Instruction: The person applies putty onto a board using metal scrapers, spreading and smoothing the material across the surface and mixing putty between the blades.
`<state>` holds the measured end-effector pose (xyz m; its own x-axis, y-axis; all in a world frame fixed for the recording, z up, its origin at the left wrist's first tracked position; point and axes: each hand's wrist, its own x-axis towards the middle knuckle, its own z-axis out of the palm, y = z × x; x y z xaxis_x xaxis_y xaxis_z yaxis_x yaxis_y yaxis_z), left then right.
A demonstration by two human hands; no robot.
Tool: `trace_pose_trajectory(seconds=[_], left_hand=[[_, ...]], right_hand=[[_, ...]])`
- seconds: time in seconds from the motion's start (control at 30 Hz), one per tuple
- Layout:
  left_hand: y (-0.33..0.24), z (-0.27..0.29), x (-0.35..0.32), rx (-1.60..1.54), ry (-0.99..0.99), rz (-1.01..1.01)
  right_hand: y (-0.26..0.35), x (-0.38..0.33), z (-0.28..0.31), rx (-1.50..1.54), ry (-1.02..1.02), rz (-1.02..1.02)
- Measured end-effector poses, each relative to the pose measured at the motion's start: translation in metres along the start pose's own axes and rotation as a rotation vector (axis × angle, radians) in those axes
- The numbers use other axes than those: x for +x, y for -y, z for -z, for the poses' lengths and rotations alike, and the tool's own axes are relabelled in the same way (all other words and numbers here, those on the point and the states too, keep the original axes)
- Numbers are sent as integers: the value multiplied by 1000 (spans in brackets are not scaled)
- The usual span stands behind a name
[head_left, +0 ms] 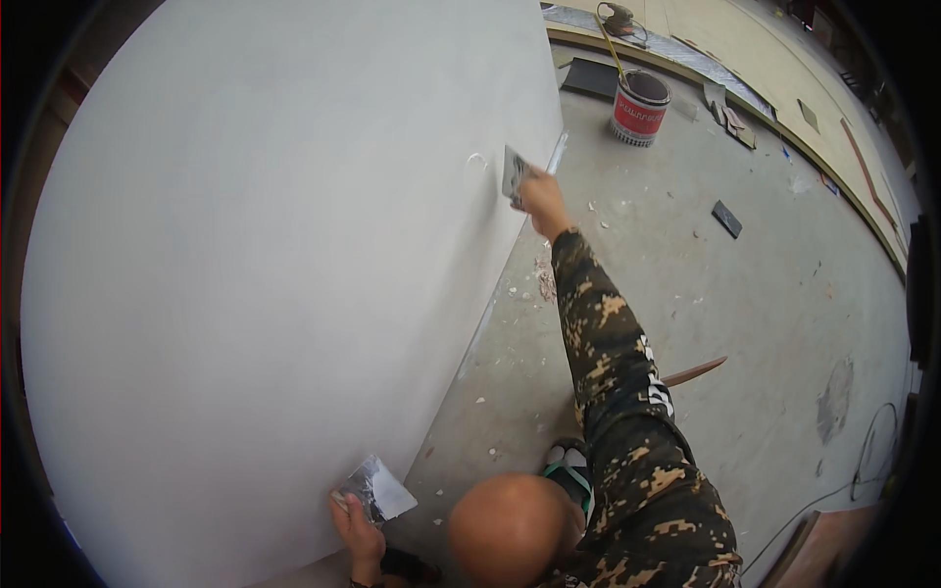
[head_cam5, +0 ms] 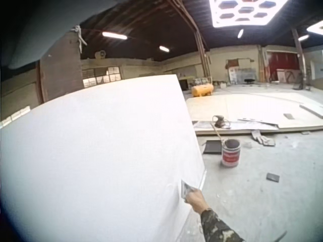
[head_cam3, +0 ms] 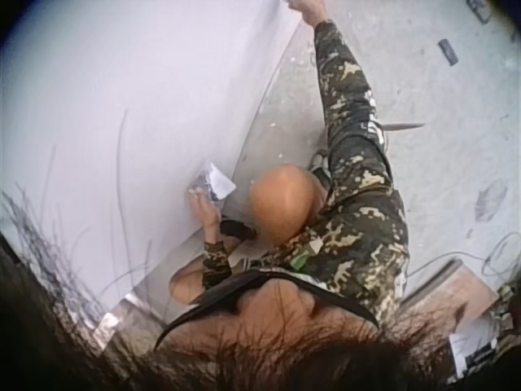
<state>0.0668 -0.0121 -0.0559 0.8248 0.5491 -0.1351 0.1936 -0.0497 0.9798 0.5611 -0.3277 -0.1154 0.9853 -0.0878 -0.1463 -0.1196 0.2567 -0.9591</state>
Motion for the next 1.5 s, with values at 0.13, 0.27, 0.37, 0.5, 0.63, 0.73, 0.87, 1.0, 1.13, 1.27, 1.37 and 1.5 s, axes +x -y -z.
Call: trace_pose_trajectory(seconds=[0.13, 0.27, 0.37, 0.5, 0.63, 0.73, 0.87, 1.0, 1.13, 1.27, 1.37, 1.5], left_hand=[[10, 12, -6, 20, -27, 31], [13, 20, -15, -68, -42, 71], [11, 20, -17, -105, -44, 114], [20, 30, -17, -147, -29, 122], [18, 21, -21, -134, -119, 78], [10, 18, -22, -134, -82, 65], [19, 29, -26, -131, -41, 94], [15, 31, -28, -142, -66, 79], [13, 32, -31, -144, -67, 91], [19, 28, -25, -108, -78, 65], [15, 22, -24, -138, -30, 94], [8, 34, -27, -138, -47, 108]], right_hand=[[38, -12, -24, -105, 18, 63], [9, -65, -48, -392, 78, 574], [-30, -133, -69, -442, 110, 627], [-99, -225, -78, -547, 165, 647], [-150, -196, -37, -462, 197, 576], [-102, -90, -22, -428, -207, 689], [-62, -23, -26, -305, -371, 670], [-81, -72, -60, -300, -200, 531], [-90, -101, -21, -435, 62, 459], [-52, -24, 16, -40, -114, -10], [-33, 15, 24, 148, -105, -83], [-11, 6, -11, -46, 11, -44]])
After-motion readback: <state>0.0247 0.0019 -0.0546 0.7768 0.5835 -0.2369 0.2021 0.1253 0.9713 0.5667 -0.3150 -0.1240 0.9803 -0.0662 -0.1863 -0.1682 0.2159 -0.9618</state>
